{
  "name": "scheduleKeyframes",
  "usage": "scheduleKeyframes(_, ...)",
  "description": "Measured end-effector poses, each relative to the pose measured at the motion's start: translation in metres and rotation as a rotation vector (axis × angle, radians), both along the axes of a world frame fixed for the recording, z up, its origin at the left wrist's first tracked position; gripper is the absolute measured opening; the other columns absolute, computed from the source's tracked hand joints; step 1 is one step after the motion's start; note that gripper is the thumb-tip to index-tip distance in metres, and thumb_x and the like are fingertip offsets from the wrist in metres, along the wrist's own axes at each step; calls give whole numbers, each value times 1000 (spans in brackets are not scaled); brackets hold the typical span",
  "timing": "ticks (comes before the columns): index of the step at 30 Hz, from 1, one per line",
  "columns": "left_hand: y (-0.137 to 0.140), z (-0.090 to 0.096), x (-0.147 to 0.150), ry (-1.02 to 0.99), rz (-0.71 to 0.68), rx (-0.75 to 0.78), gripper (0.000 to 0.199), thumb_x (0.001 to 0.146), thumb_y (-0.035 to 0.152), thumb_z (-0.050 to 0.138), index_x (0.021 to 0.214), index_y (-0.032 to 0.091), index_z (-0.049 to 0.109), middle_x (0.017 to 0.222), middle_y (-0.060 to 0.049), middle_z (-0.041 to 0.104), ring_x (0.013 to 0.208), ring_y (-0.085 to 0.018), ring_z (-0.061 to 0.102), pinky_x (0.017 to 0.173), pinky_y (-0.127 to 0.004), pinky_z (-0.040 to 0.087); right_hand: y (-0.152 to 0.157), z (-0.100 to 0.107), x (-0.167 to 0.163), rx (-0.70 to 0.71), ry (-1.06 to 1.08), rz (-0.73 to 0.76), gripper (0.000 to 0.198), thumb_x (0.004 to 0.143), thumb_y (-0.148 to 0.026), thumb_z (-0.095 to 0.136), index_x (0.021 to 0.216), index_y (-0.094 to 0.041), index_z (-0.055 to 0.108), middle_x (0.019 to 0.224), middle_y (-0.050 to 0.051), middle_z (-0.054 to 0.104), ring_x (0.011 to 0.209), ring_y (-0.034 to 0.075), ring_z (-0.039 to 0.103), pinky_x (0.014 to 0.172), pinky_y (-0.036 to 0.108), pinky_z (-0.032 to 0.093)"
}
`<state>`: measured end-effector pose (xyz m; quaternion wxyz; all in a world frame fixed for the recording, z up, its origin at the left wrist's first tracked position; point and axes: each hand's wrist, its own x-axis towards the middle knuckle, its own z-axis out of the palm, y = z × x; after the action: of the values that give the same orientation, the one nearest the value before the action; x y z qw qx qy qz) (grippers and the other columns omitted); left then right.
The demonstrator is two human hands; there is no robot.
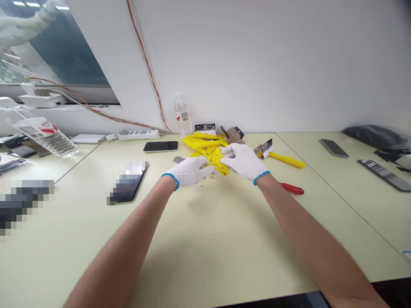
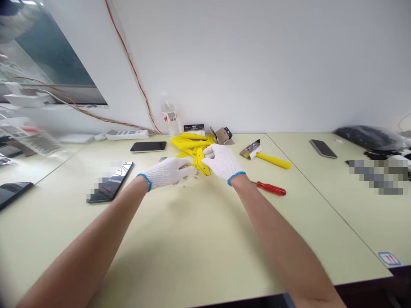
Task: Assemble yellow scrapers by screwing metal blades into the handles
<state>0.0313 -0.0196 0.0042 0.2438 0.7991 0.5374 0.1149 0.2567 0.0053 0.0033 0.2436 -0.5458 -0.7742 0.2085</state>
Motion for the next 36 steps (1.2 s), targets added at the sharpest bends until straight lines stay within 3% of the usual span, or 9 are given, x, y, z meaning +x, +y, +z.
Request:
scheduleKeyframes(16, -4, 2, 4, -19, -13, -13, 32, 97, 48, 45, 86, 21, 57, 81, -4, 61, 66, -17, 54, 56, -30, 35, 3, -3, -4, 41, -46, -20, 39, 106, -39, 63, 135, -13, 63, 131, 12, 62, 114, 22, 64, 99, 42, 57)
scheduleKeyframes(24, -2, -3, 2, -122, 36, -60, 39, 97, 57, 48, 86, 21, 57, 84, -4, 65, 67, -16, 58, 58, -30, 42, 0, -7, -15, 108, -8, -100, 25, 98, -29, 69, 113, -9, 68, 109, 15, 69, 95, 18, 61, 85, 29, 50)
scheduleKeyframes(36, -3, 4, 0, -168, 20, -121, 45, 97, 63, 46, 87, 21, 60, 86, -2, 68, 60, -13, 57, 59, -29, 44, -5, 11, -6, 96, 14, -149, 27, 95, -33, 64, 110, -11, 68, 101, 15, 70, 90, 19, 61, 78, 29, 46)
